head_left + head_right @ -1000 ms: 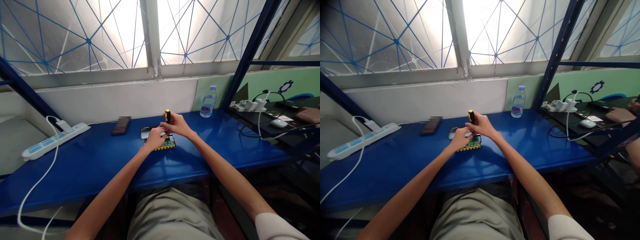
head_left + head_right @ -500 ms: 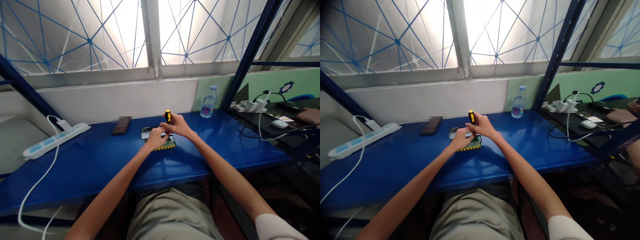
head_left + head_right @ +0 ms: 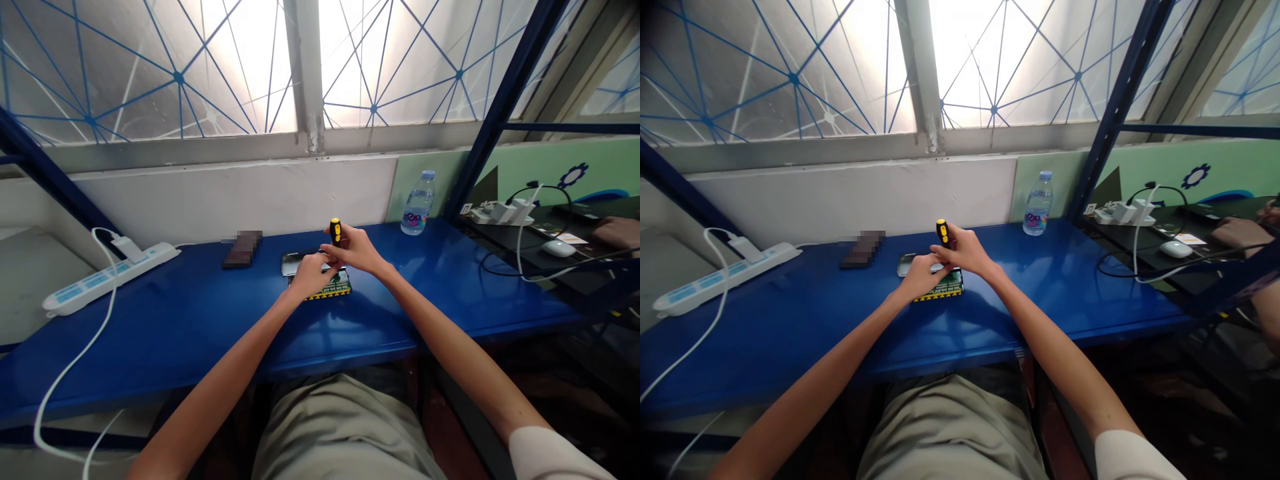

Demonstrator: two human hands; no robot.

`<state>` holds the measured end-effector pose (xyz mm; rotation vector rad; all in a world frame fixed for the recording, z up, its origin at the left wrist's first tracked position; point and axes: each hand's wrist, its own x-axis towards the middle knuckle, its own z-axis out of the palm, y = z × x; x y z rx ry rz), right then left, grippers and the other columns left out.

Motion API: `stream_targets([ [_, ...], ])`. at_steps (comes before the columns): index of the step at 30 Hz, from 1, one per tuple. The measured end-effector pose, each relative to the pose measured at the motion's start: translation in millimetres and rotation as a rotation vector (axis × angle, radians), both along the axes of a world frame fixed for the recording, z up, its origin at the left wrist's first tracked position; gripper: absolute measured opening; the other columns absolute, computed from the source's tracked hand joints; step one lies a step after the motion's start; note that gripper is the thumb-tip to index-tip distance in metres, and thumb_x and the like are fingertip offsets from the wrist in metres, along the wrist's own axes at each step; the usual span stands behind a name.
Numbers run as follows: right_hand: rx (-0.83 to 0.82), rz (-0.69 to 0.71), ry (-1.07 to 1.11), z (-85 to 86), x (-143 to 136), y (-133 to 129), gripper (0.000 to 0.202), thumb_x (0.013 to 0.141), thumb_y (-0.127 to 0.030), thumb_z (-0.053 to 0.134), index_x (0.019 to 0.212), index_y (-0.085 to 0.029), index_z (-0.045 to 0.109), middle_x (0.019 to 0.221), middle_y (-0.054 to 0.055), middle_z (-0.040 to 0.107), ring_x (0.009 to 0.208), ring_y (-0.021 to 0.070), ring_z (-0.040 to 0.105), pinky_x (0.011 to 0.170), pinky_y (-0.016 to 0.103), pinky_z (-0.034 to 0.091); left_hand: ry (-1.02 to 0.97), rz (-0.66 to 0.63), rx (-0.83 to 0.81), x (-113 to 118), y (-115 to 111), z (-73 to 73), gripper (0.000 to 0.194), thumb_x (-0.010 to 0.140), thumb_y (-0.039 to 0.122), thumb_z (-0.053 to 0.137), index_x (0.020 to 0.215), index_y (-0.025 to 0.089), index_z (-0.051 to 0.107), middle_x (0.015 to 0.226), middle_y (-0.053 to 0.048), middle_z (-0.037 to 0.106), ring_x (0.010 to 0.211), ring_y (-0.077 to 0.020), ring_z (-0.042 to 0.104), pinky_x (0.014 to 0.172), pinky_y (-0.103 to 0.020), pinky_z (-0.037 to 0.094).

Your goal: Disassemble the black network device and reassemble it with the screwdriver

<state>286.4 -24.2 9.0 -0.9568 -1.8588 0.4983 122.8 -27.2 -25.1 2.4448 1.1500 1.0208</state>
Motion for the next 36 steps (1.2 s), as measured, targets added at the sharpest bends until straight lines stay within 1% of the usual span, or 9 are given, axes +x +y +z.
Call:
stream_targets([
  [3, -0.004, 0.002, -0.002, 0.1, -0.1, 0.1, 0.033, 0.080, -0.041, 0.071, 0.102, -0.016, 0.064, 0.072, -0.001, 0.061, 0.059, 0.0129, 0.054, 0.057, 0.026, 0.041, 0.000, -0.035, 0.000, -0.1, -0.7, 1.0, 0.016, 0.087, 0.017, 0.063, 0.090, 0.019, 0.078, 0.093, -0.004, 0.079, 0.087, -0.0240, 0.074, 0.081, -0.031, 0.054],
  [6, -0.003, -0.001, -0.004, -0.4, 0.1, 0.9, 0.033, 0.081, -0.040, 0.070, 0.102, -0.016, 0.065, 0.071, -0.001, 0.062, 0.059, 0.0131, 0.054, 0.058, 0.026, 0.041, 0.008, -0.043, 0.002, -0.7, -1.3, 2.7, 0.018, 0.086, 0.013, 0.062, 0.092, 0.018, 0.078, 0.094, -0.005, 0.079, 0.089, -0.0247, 0.074, 0.082, -0.032, 0.054],
  [12, 0.006, -0.018, -0.012, -0.4, 0.3, 1.8, 0.035, 0.081, -0.042, 0.070, 0.103, -0.015, 0.067, 0.071, 0.000, 0.062, 0.061, 0.0137, 0.054, 0.059, 0.026, 0.041, 0.007, -0.056, -0.022, -1.4, -2.2, 4.3, 0.019, 0.088, 0.015, 0.062, 0.097, 0.019, 0.078, 0.098, -0.005, 0.079, 0.093, -0.0248, 0.074, 0.084, -0.032, 0.054],
  [17, -0.006, -0.019, -0.013, 0.8, 0.4, 0.9, 0.035, 0.081, -0.042, 0.070, 0.103, -0.015, 0.068, 0.069, -0.001, 0.061, 0.059, 0.0130, 0.052, 0.058, 0.025, 0.040, 0.007, -0.050, -0.023, -1.7, -1.5, 3.5, 0.017, 0.089, 0.018, 0.063, 0.096, 0.020, 0.078, 0.100, -0.005, 0.079, 0.094, -0.0249, 0.074, 0.084, -0.032, 0.054],
  [21, -0.012, -0.004, -0.007, -0.2, 0.6, 0.7, 0.033, 0.081, -0.041, 0.070, 0.102, -0.016, 0.067, 0.070, -0.002, 0.059, 0.059, 0.0125, 0.052, 0.058, 0.026, 0.040, 0.012, -0.037, -0.010, -1.6, -0.1, 2.5, 0.015, 0.089, 0.020, 0.064, 0.095, 0.019, 0.079, 0.099, -0.006, 0.079, 0.094, -0.0251, 0.074, 0.084, -0.032, 0.053],
  [25, -0.002, 0.006, 0.005, -0.9, 0.6, 1.3, 0.033, 0.080, -0.041, 0.070, 0.102, -0.016, 0.065, 0.074, -0.001, 0.061, 0.062, 0.0126, 0.054, 0.060, 0.026, 0.041, 0.018, -0.017, -0.005, -1.4, 0.3, 1.8, 0.014, 0.089, 0.021, 0.065, 0.094, 0.020, 0.079, 0.099, -0.006, 0.080, 0.093, -0.0250, 0.074, 0.084, -0.032, 0.053],
  [28, -0.008, 0.005, 0.002, -0.7, 0.3, 1.6, 0.033, 0.081, -0.041, 0.070, 0.103, -0.017, 0.064, 0.074, -0.001, 0.060, 0.061, 0.0124, 0.055, 0.059, 0.026, 0.041, 0.018, -0.013, -0.001, -1.2, -0.1, 1.4, 0.014, 0.089, 0.022, 0.065, 0.094, 0.020, 0.078, 0.097, -0.006, 0.080, 0.093, -0.0249, 0.074, 0.083, -0.032, 0.053],
  [32, -0.015, 0.003, 0.010, -0.6, 0.0, 1.3, 0.033, 0.081, -0.041, 0.070, 0.102, -0.017, 0.064, 0.072, -0.002, 0.060, 0.059, 0.0122, 0.054, 0.058, 0.026, 0.042, 0.018, -0.027, 0.015, -0.4, -1.3, 1.1, 0.016, 0.089, 0.020, 0.062, 0.092, 0.018, 0.078, 0.095, -0.006, 0.079, 0.090, -0.0248, 0.074, 0.081, -0.032, 0.054],
  [36, -0.006, 0.004, 0.006, -0.6, 0.3, 1.0, 0.033, 0.081, -0.041, 0.070, 0.102, -0.017, 0.064, 0.071, -0.002, 0.061, 0.061, 0.0135, 0.056, 0.059, 0.027, 0.043, 0.024, -0.010, 0.033, 0.4, -1.9, 1.2, 0.018, 0.084, 0.014, 0.063, 0.093, 0.019, 0.078, 0.094, -0.005, 0.079, 0.089, -0.0250, 0.073, 0.082, -0.032, 0.055],
])
